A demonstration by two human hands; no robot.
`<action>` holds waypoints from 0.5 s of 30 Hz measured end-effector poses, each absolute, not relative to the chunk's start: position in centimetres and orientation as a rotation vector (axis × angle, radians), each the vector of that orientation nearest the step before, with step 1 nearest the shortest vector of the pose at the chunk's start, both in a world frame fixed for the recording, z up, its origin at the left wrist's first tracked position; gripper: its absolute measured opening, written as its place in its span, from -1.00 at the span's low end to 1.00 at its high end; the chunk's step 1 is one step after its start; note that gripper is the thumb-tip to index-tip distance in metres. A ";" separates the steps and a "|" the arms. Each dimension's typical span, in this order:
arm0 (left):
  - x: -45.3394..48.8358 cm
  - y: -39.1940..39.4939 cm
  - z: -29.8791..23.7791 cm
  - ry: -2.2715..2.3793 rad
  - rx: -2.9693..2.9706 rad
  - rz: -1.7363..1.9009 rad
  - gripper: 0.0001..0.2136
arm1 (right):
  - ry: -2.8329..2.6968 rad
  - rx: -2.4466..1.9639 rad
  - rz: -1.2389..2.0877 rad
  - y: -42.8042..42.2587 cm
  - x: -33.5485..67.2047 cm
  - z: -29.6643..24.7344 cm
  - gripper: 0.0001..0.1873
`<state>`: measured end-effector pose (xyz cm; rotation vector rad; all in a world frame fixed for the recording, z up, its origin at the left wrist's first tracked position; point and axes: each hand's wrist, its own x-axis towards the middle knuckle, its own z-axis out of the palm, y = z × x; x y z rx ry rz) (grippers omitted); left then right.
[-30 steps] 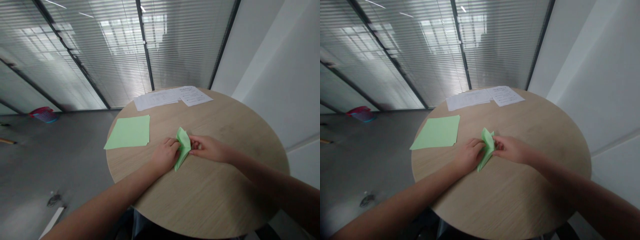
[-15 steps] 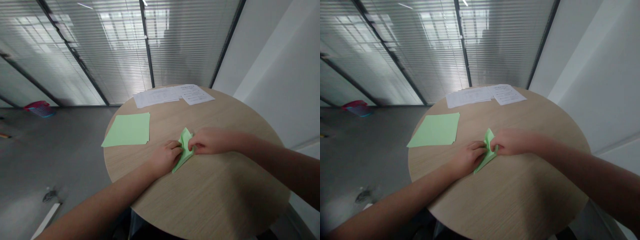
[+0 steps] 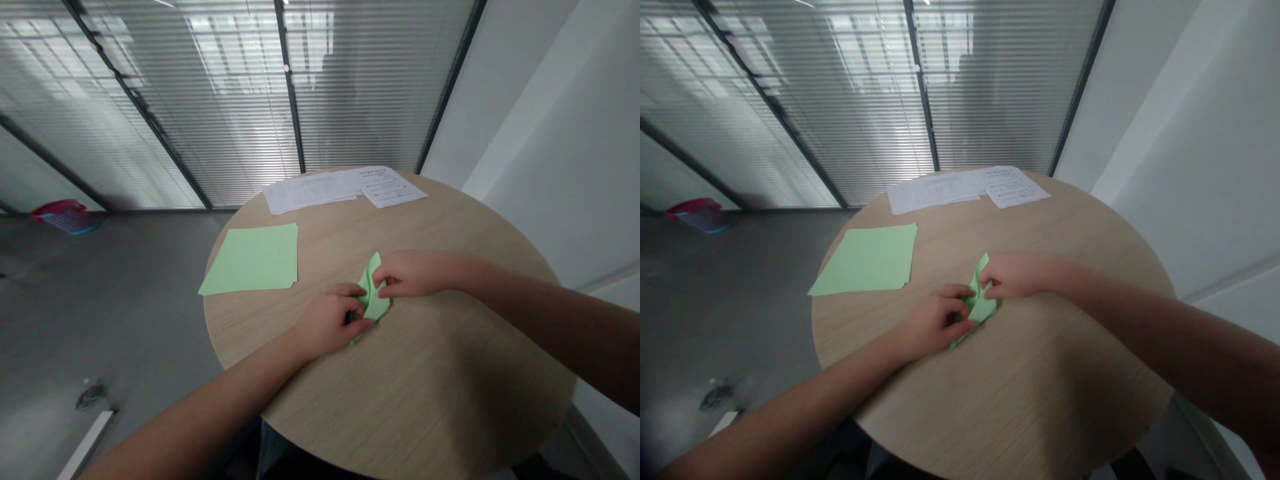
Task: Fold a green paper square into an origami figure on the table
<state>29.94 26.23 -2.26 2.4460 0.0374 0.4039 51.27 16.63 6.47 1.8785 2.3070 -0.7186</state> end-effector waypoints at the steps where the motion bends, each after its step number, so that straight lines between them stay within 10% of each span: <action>1: 30.0 26.2 -2.4 0.055 2.451 0.403 -0.84 | 2.305 1.885 -0.719 16.6 51.2 6.7 -0.81; 15: 29.9 25.9 -2.5 0.035 2.505 0.392 -0.91 | 2.292 1.798 -0.799 16.9 51.3 8.0 -0.60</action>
